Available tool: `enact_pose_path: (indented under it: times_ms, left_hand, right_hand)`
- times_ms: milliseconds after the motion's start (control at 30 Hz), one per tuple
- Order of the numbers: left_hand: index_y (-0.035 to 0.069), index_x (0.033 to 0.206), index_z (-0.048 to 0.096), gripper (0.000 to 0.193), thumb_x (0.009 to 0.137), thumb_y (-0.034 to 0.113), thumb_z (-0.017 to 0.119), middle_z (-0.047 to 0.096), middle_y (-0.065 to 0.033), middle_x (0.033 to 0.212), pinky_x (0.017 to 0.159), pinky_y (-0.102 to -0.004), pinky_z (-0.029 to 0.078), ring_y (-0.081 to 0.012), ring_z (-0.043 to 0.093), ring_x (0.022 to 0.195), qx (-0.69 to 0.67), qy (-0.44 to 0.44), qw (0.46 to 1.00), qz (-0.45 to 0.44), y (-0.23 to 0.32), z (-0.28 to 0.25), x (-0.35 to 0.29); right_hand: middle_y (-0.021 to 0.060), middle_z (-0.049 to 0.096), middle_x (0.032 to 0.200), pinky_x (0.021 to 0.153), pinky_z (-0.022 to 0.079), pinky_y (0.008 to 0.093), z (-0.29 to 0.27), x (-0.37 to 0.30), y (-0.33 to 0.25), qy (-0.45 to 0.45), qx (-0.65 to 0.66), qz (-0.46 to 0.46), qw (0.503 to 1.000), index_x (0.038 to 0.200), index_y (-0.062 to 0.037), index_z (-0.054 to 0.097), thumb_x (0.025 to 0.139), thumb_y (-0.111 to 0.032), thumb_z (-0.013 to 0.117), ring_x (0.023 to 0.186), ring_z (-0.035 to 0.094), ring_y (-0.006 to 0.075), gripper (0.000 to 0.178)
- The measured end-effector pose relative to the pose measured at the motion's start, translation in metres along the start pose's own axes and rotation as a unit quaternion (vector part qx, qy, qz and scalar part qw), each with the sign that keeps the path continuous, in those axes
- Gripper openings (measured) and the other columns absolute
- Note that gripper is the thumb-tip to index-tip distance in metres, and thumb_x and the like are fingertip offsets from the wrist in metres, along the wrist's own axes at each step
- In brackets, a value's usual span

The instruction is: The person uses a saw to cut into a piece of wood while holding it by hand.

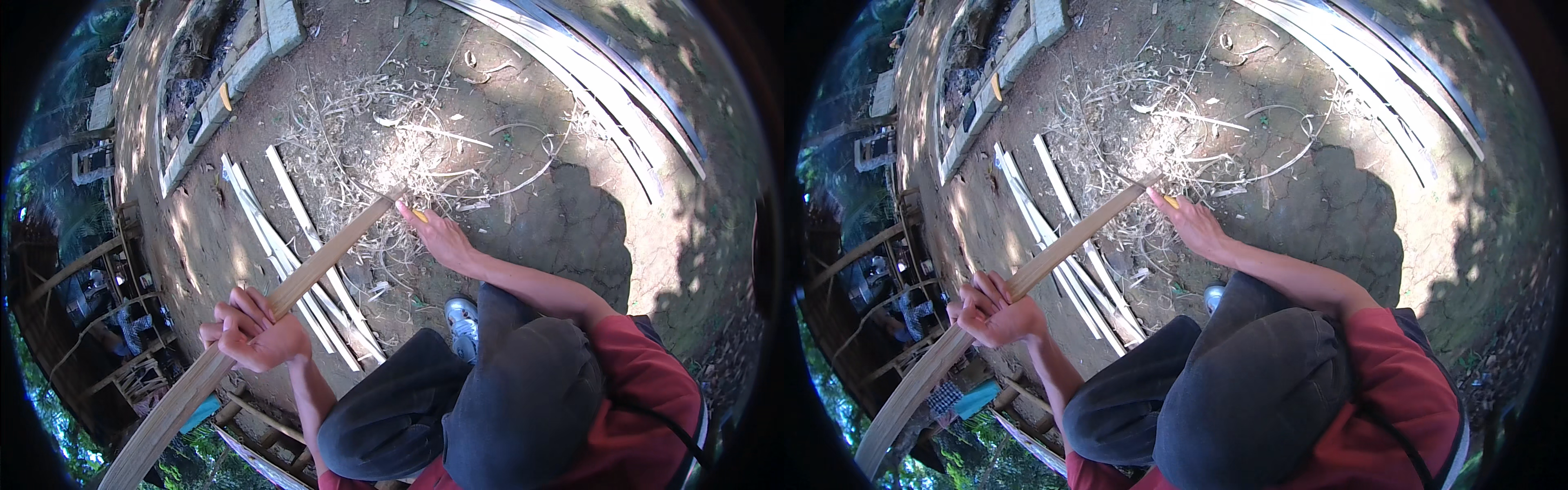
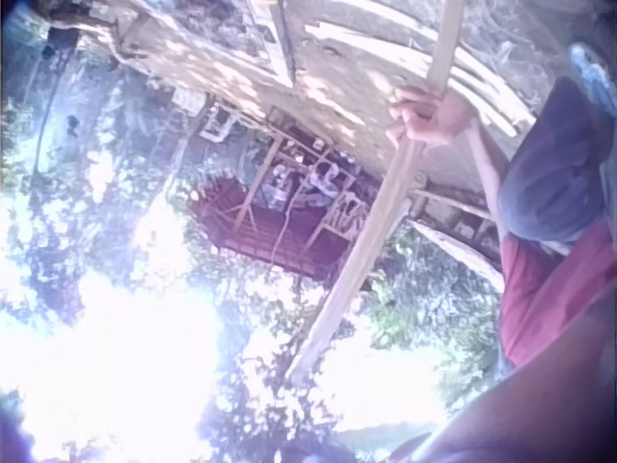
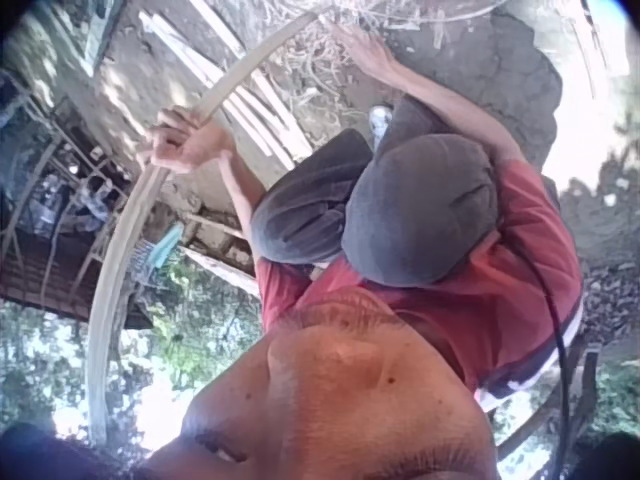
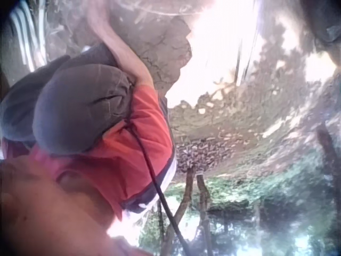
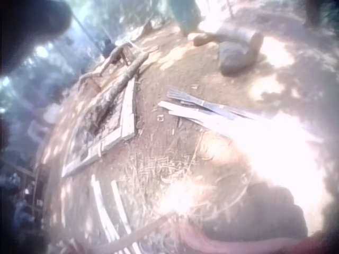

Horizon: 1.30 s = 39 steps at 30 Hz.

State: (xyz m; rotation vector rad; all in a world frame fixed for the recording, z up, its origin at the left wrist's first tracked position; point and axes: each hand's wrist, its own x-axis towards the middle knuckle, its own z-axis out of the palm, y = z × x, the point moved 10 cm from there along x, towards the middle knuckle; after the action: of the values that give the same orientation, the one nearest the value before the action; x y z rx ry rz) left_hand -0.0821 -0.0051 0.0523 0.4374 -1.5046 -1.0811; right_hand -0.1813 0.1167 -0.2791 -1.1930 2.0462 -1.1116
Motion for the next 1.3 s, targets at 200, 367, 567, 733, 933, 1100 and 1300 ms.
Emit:
enact_pose_path:
  times_ms: [200, 367, 567, 733, 933, 1100, 1300]
  left_hand:
    - [0.017, 0.067, 0.028, 0.028, 0.090, 0.013, 0.043, 0.023, 0.0030, 0.054, 0.035, -0.0194, 0.023, -0.0065, 0.020, 0.043, 0.032, 0.035, 0.999, 0.011, -0.002, -0.011, 0.008]
    - [0.016, 0.067, 0.027, 0.029, 0.090, 0.014, 0.045, 0.021, 0.0026, 0.053, 0.035, -0.0196, 0.023, -0.0065, 0.019, 0.042, 0.041, 0.060, 0.997, -0.003, -0.003, -0.014, 0.000]
    - [0.016, 0.066, 0.025, 0.029, 0.089, 0.013, 0.043, 0.021, 0.0023, 0.053, 0.034, -0.0195, 0.023, -0.0065, 0.020, 0.042, 0.033, 0.057, 0.998, 0.003, -0.002, -0.021, 0.004]
    - [0.016, 0.066, 0.025, 0.029, 0.088, 0.012, 0.042, 0.021, 0.0026, 0.053, 0.034, -0.0196, 0.022, -0.0064, 0.020, 0.042, 0.020, 0.044, 0.999, 0.012, -0.007, -0.018, 0.003]
    - [0.017, 0.067, 0.025, 0.027, 0.088, 0.012, 0.040, 0.022, 0.0029, 0.054, 0.035, -0.0196, 0.022, -0.0064, 0.019, 0.043, 0.039, 0.033, 0.999, 0.005, -0.002, -0.017, -0.002]
    - [0.016, 0.068, 0.025, 0.025, 0.088, 0.011, 0.039, 0.022, 0.0027, 0.054, 0.036, -0.0192, 0.022, -0.0067, 0.020, 0.044, 0.042, 0.022, 0.999, 0.008, -0.002, -0.017, -0.002]
    - [0.017, 0.068, 0.025, 0.026, 0.088, 0.011, 0.040, 0.022, 0.0028, 0.055, 0.036, -0.0191, 0.022, -0.0067, 0.020, 0.044, 0.023, 0.026, 0.999, 0.006, -0.003, -0.024, 0.002]
  right_hand:
    - [0.0192, 0.057, 0.078, 0.062, 0.055, 0.0435, -0.025, 0.015, -0.022, 0.001, 0.059, -0.011, 0.998, 0.152, -0.0141, 0.036, 0.095, -0.004, 0.052, 0.063, 0.061, 0.0326, 0.060]
    - [0.0213, 0.059, 0.081, 0.064, 0.056, 0.0444, -0.025, -0.001, -0.047, 0.030, 0.056, -0.058, 0.996, 0.153, -0.0152, 0.035, 0.092, 0.000, 0.053, 0.067, 0.064, 0.0342, 0.065]
    - [0.0186, 0.056, 0.075, 0.061, 0.053, 0.0450, 0.003, 0.018, 0.000, -0.033, 0.022, 0.026, 0.999, 0.154, -0.0123, 0.032, 0.091, 0.005, 0.048, 0.063, 0.059, 0.0302, 0.067]
    - [0.0165, 0.056, 0.073, 0.060, 0.051, 0.0468, -0.024, 0.006, -0.041, 0.014, 0.072, -0.029, 0.997, 0.154, -0.0183, 0.032, 0.094, -0.006, 0.056, 0.062, 0.059, 0.0337, 0.066]
    - [0.0214, 0.059, 0.085, 0.064, 0.057, 0.0469, 0.003, 0.008, 0.015, 0.027, -0.043, 0.037, 0.998, 0.153, -0.0178, 0.034, 0.089, 0.006, 0.049, 0.066, 0.064, 0.0340, 0.070]
    - [0.0184, 0.058, 0.071, 0.063, 0.053, 0.0470, 0.006, 0.018, 0.018, -0.054, 0.029, 0.046, 0.997, 0.150, -0.0055, 0.036, 0.088, 0.005, 0.050, 0.065, 0.061, 0.0344, 0.064]
    - [0.0174, 0.056, 0.075, 0.062, 0.051, 0.0463, -0.028, -0.003, -0.054, -0.006, 0.077, -0.044, 0.996, 0.152, -0.0122, 0.035, 0.092, -0.004, 0.055, 0.063, 0.060, 0.0341, 0.064]
